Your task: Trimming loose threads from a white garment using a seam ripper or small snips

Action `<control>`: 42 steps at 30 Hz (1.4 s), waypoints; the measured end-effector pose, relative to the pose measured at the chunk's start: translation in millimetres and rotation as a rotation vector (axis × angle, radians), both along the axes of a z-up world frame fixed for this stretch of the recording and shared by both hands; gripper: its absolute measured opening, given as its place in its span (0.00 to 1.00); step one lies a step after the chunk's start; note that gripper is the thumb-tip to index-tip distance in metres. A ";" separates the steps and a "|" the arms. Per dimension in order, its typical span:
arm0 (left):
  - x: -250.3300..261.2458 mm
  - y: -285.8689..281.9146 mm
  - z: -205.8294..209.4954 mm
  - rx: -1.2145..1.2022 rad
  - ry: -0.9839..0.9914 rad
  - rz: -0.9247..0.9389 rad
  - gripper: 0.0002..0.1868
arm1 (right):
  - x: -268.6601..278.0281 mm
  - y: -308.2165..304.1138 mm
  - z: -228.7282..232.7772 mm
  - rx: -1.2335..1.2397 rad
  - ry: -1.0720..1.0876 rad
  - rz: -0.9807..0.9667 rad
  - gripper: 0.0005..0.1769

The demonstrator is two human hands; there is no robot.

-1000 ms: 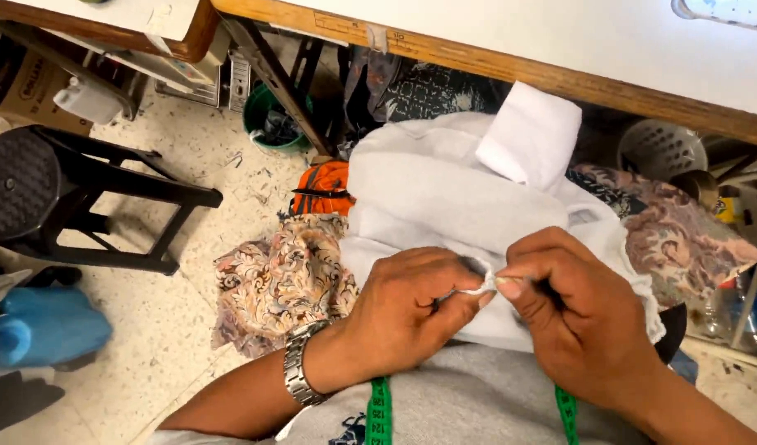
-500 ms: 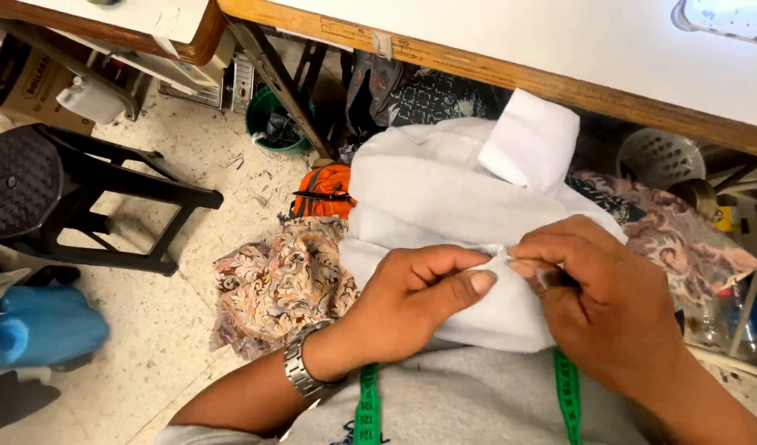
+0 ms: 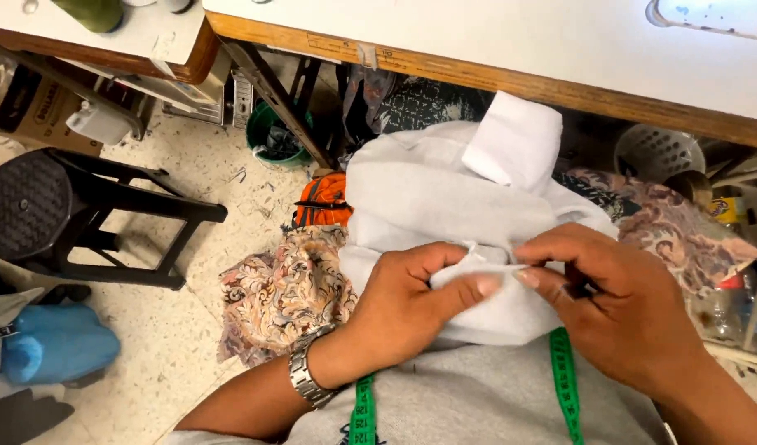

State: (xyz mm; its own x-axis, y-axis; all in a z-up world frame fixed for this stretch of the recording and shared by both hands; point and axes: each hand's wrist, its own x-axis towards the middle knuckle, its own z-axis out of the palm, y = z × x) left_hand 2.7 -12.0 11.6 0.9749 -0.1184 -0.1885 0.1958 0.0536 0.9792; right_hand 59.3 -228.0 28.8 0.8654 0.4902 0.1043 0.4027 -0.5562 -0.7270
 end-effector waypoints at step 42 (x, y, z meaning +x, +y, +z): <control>4.1 -14.4 -27.5 0.230 -0.536 -0.122 0.13 | -25.1 -4.4 -28.5 -0.486 -0.389 0.005 0.39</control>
State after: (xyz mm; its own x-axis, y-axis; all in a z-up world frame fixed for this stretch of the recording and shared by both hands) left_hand 6.8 -26.4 -15.9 0.9234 -0.2495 0.2918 -0.3372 -0.1639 0.9270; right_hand 34.2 -232.4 0.3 0.8061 0.5651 0.1757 0.5910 -0.7838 -0.1906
